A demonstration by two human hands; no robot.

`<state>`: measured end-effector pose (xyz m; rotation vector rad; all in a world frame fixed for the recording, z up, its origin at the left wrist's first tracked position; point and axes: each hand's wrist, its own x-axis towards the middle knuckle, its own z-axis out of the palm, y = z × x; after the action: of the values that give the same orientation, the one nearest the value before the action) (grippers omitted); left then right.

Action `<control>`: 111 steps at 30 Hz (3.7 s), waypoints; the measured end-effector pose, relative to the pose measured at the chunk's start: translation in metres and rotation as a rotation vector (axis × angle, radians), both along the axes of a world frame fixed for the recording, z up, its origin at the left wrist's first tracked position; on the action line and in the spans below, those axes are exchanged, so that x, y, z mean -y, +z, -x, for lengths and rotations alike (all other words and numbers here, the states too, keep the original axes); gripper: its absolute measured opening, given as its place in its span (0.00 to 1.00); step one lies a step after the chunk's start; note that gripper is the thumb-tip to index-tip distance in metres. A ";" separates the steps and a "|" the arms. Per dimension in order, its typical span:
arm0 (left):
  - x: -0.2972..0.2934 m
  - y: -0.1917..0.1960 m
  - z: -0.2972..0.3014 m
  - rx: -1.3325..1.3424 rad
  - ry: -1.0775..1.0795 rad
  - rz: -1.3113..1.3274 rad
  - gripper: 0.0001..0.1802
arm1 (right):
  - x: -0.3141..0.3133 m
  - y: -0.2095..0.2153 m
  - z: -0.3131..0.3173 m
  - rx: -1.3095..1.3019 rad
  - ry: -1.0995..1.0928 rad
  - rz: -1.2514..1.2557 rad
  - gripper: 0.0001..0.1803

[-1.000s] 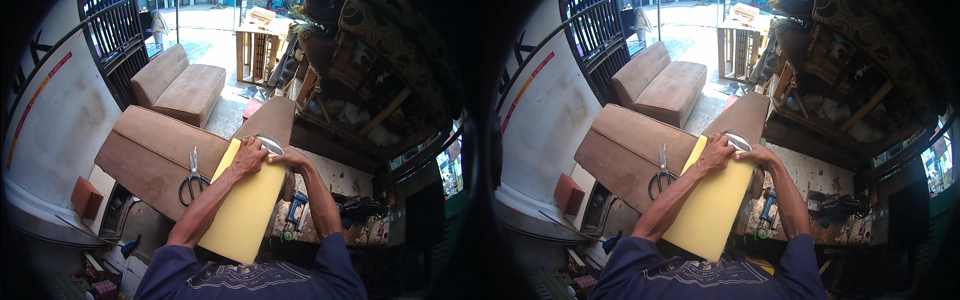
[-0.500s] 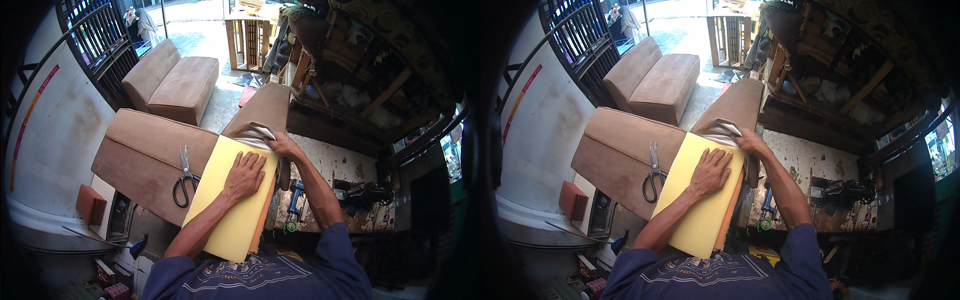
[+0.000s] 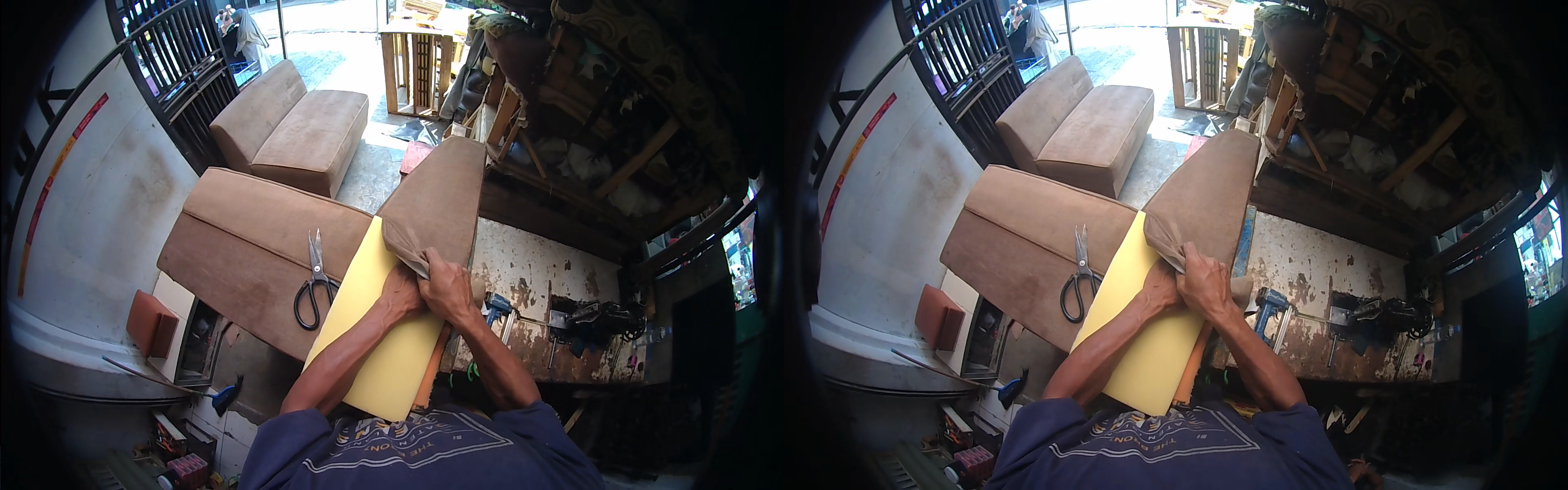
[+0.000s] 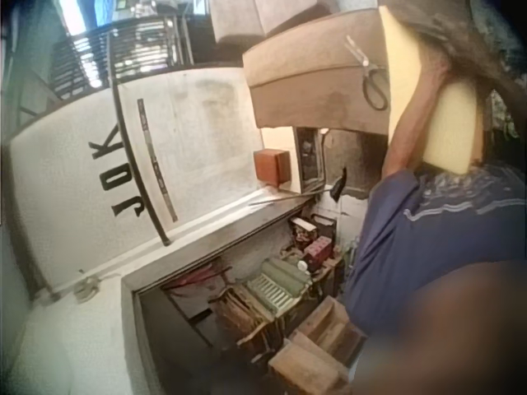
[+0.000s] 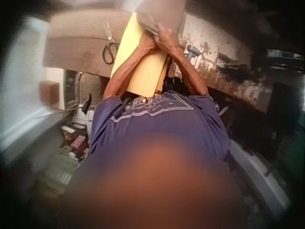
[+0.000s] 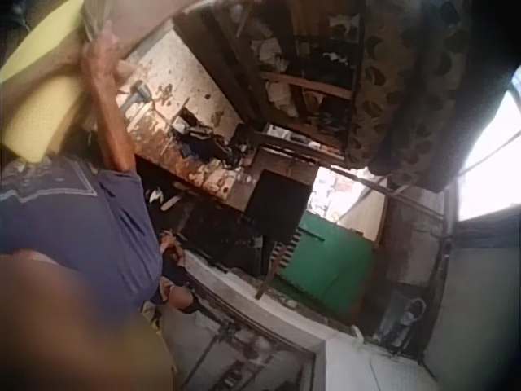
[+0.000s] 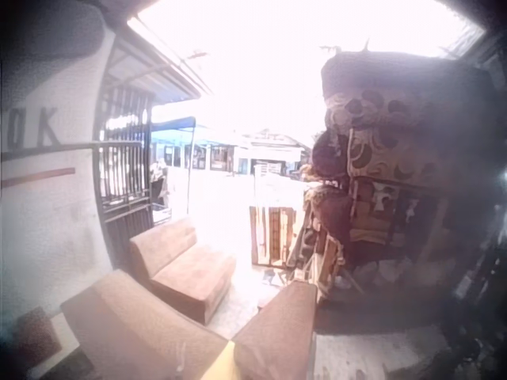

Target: The person cuts foam padding with scissors and places it under the sofa seat fabric. They then use a pneumatic staple gun to secure the fabric to the wooden frame, flipping the seat to work on the underside.

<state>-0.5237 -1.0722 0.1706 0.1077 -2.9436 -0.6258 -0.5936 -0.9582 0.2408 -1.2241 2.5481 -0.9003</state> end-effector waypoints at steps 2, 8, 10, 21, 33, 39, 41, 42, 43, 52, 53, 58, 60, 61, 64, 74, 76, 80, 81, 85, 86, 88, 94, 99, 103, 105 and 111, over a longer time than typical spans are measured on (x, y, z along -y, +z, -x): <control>0.005 0.009 -0.013 -0.077 -0.042 0.013 0.24 | -0.003 0.000 -0.001 -0.020 0.006 0.007 0.18; 0.047 0.039 -0.058 -0.457 0.516 -0.060 0.21 | 0.006 0.007 0.005 0.119 -0.078 0.148 0.15; 0.056 0.040 -0.044 -0.370 0.563 -0.101 0.23 | 0.012 0.005 0.007 0.177 -0.109 0.159 0.15; 0.054 -0.039 -0.010 -0.253 0.639 0.129 0.28 | 0.064 -0.001 -0.038 -0.052 0.049 0.320 0.06; 0.097 0.025 -0.092 -0.181 0.340 -0.620 0.31 | 0.040 -0.002 -0.129 -0.416 0.040 0.056 0.06; 0.091 0.027 -0.097 -0.218 0.365 -0.270 0.25 | 0.044 -0.033 -0.172 -0.487 0.001 0.059 0.11; 0.097 0.027 -0.102 -0.158 0.353 -0.507 0.21 | 0.019 -0.029 -0.173 -0.507 -0.071 0.096 0.15; 0.103 0.028 -0.104 -0.157 0.364 -0.622 0.19 | 0.003 -0.024 -0.169 -0.560 -0.152 0.115 0.21; 0.106 0.028 -0.105 -0.168 0.345 -0.935 0.14 | -0.021 -0.016 -0.164 -0.678 -0.232 0.080 0.19; 0.092 0.009 -0.107 -0.349 0.346 -0.832 0.09 | -0.118 0.000 -0.202 0.113 -0.288 0.318 0.12; 0.089 0.011 -0.110 -0.380 0.347 -0.808 0.10 | -0.113 -0.002 -0.220 0.164 -0.299 0.333 0.11; 0.083 0.030 -0.148 -0.108 0.433 -1.050 0.15 | -0.094 -0.002 -0.286 0.325 -0.148 0.307 0.08; 0.076 0.033 -0.166 -0.035 0.418 -1.246 0.18 | -0.094 0.002 -0.293 0.254 -0.127 0.310 0.08; 0.074 0.032 -0.178 0.000 0.300 -1.475 0.19 | -0.094 0.003 -0.293 0.208 -0.097 0.298 0.08; 0.085 0.024 -0.205 -0.135 0.287 -1.539 0.18 | -0.090 -0.004 -0.294 0.071 -0.009 0.132 0.09; 0.089 0.024 -0.209 0.015 0.357 -1.706 0.19 | -0.113 -0.059 -0.313 0.146 -0.401 0.267 0.15; 0.087 0.035 -0.202 0.081 0.234 -2.072 0.19 | -0.117 -0.064 -0.315 -0.193 -0.514 0.358 0.18; 0.082 0.049 -0.183 0.118 -0.048 -2.372 0.18 | -0.110 -0.065 -0.307 -0.371 -0.656 0.415 0.27; 0.080 0.051 -0.179 0.092 -0.097 -2.390 0.18 | -0.107 -0.063 -0.302 -0.414 -0.684 0.439 0.28; 0.065 0.059 -0.167 0.048 -0.195 -2.476 0.18 | -0.107 -0.057 -0.282 -0.548 -0.675 0.269 0.36; 0.060 0.061 -0.161 0.025 -0.179 -2.500 0.18 | -0.109 -0.056 -0.278 -0.505 -0.651 0.165 0.38; 0.050 0.065 -0.155 0.009 -0.258 -2.573 0.18 | -0.112 -0.052 -0.270 -0.341 -0.536 0.177 0.41; 0.041 0.057 -0.164 -0.076 -0.452 -2.722 0.18 | -0.121 -0.026 -0.258 -0.001 -0.417 0.251 0.37; 0.034 0.052 -0.154 -0.074 -0.560 -2.797 0.15 | -0.133 -0.027 -0.221 0.272 -0.544 0.228 0.23; 0.003 0.072 -0.165 -0.090 -0.281 -2.033 0.18 | -0.135 -0.058 -0.170 0.433 -1.003 0.485 0.17; -0.019 0.077 -0.189 -0.086 -0.337 -0.896 0.46 | -0.138 -0.071 -0.154 0.449 -0.891 0.730 0.16; -0.045 0.045 -0.219 0.045 -0.429 0.213 0.55 | -0.156 -0.076 -0.135 0.267 -0.391 0.440 0.24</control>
<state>-0.3045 -1.0271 0.2154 -0.5493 -3.0714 -0.3507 -0.4585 -0.8020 0.1648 -0.6238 2.4802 -1.6531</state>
